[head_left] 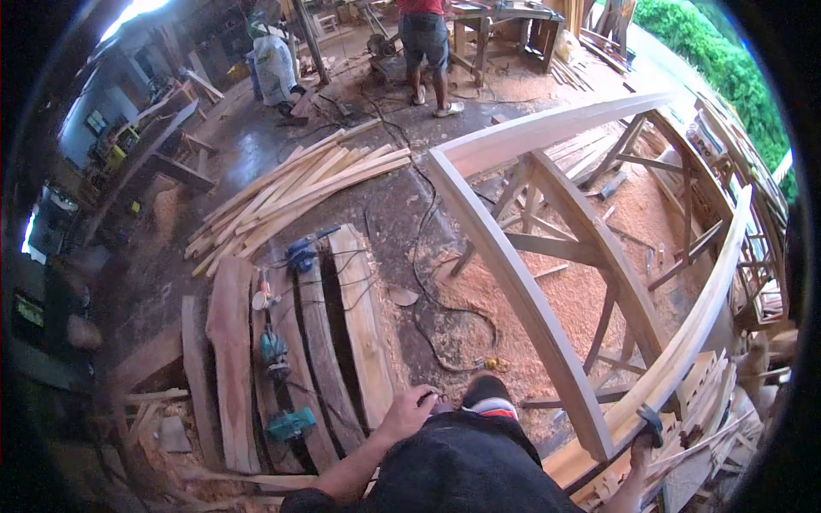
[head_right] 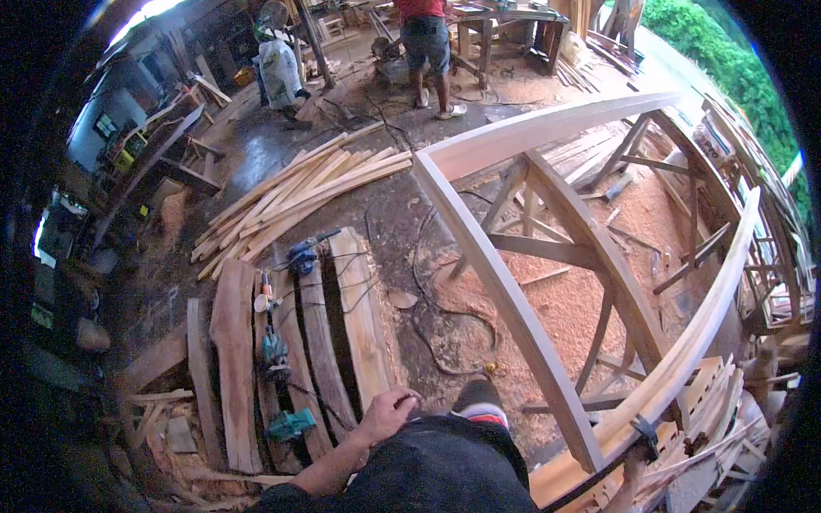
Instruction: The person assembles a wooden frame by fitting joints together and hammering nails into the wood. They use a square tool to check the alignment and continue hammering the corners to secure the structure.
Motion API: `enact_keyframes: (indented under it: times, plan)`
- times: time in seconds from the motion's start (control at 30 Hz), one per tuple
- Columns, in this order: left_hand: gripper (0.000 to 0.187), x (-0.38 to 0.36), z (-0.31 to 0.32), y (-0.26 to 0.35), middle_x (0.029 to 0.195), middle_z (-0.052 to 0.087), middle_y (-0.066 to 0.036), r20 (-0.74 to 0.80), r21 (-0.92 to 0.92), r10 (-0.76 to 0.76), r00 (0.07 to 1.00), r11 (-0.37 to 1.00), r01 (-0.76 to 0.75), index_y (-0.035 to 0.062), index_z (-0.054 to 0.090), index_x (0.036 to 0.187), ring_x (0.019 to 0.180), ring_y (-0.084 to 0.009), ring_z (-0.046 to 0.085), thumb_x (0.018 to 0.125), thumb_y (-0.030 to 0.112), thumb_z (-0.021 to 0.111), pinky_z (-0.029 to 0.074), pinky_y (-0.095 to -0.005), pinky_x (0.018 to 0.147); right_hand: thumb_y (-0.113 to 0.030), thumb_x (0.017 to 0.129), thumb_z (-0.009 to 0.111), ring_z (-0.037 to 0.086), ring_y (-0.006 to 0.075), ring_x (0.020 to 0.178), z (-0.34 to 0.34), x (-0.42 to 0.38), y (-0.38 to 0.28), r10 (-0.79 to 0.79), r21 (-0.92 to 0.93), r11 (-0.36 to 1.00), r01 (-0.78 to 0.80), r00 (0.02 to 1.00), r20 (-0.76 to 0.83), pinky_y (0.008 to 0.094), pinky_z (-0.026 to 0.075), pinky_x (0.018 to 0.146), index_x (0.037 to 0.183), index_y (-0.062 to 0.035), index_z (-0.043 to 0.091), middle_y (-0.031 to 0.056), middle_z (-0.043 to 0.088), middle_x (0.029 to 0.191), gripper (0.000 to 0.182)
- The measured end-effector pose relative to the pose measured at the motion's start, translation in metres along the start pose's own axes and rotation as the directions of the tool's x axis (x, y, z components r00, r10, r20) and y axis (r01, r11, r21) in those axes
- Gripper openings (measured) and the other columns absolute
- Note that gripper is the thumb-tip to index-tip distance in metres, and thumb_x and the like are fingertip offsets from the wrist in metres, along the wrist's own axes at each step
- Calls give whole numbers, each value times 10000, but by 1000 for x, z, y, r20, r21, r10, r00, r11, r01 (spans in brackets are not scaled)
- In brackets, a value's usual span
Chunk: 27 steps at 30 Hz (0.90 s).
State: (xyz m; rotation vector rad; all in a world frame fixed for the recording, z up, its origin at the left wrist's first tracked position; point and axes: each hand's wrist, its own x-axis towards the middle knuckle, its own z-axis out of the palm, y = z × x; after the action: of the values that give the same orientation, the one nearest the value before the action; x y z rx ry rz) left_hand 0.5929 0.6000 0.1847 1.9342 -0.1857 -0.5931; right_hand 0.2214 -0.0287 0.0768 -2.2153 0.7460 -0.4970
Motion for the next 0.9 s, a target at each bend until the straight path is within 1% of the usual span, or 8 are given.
enact_keyframes:
  times: [0.1,0.2,0.43,0.53,0.6,0.73,0.8,0.9]
  plan:
    - [253,51,-27,25,879,714,-151,20,-10,2,1000,1000,-2,-1,680,1079,843,-184,690,941,195,598,525,-320,746,-299,994,518,467,245,1107,-13,21,-75,102,-326,934,-142,985,-138,442,421,927,1281,-72,495,90,483,1241,367]
    - [210,125,-64,34,809,694,-149,68,39,-38,997,999,36,6,680,1034,806,-201,692,949,173,585,520,-331,711,-266,961,559,479,268,1011,-3,63,-199,183,-654,680,-331,941,-286,444,419,864,1189,-57,506,112,495,1127,314]
    - [197,325,-151,109,801,668,-50,103,81,87,991,992,-96,14,675,1068,732,-82,594,971,147,568,493,-252,669,-188,884,654,505,321,787,75,189,-377,271,-810,398,-430,899,-344,448,415,716,975,-22,530,164,523,861,227]
    - [196,390,-185,159,819,651,-8,149,36,87,985,995,-94,21,663,1110,733,-58,566,988,113,540,474,-221,661,-154,852,696,517,344,691,132,224,-418,365,-737,491,-464,878,-310,450,413,653,883,-7,540,186,535,747,217]
    - [204,434,-200,177,830,641,10,159,-5,117,980,993,-118,21,654,1134,732,-44,548,998,95,523,455,-203,644,-149,827,724,416,244,650,172,234,-439,382,-558,682,-473,881,-280,412,390,621,810,-9,435,146,430,691,322]
    - [184,530,-210,215,761,586,33,221,80,171,960,978,-193,12,677,1092,680,-28,503,988,90,546,411,-184,606,-86,790,744,395,172,685,237,260,-497,611,-194,705,-682,723,-322,363,380,618,832,-7,437,60,402,705,320]
    - [166,580,-205,232,735,559,39,335,106,181,925,968,-228,19,689,1074,662,-28,492,979,83,570,402,-184,599,-58,782,745,393,156,694,271,261,-517,624,-87,704,-705,671,-400,338,381,621,859,-3,461,28,396,722,299]
    - [148,654,-188,253,741,596,14,574,120,167,801,951,-284,27,696,1066,663,-44,506,953,69,610,407,-205,596,-43,829,727,576,128,934,316,265,-553,735,145,654,-742,579,-352,276,462,841,1141,8,577,69,628,1007,350]
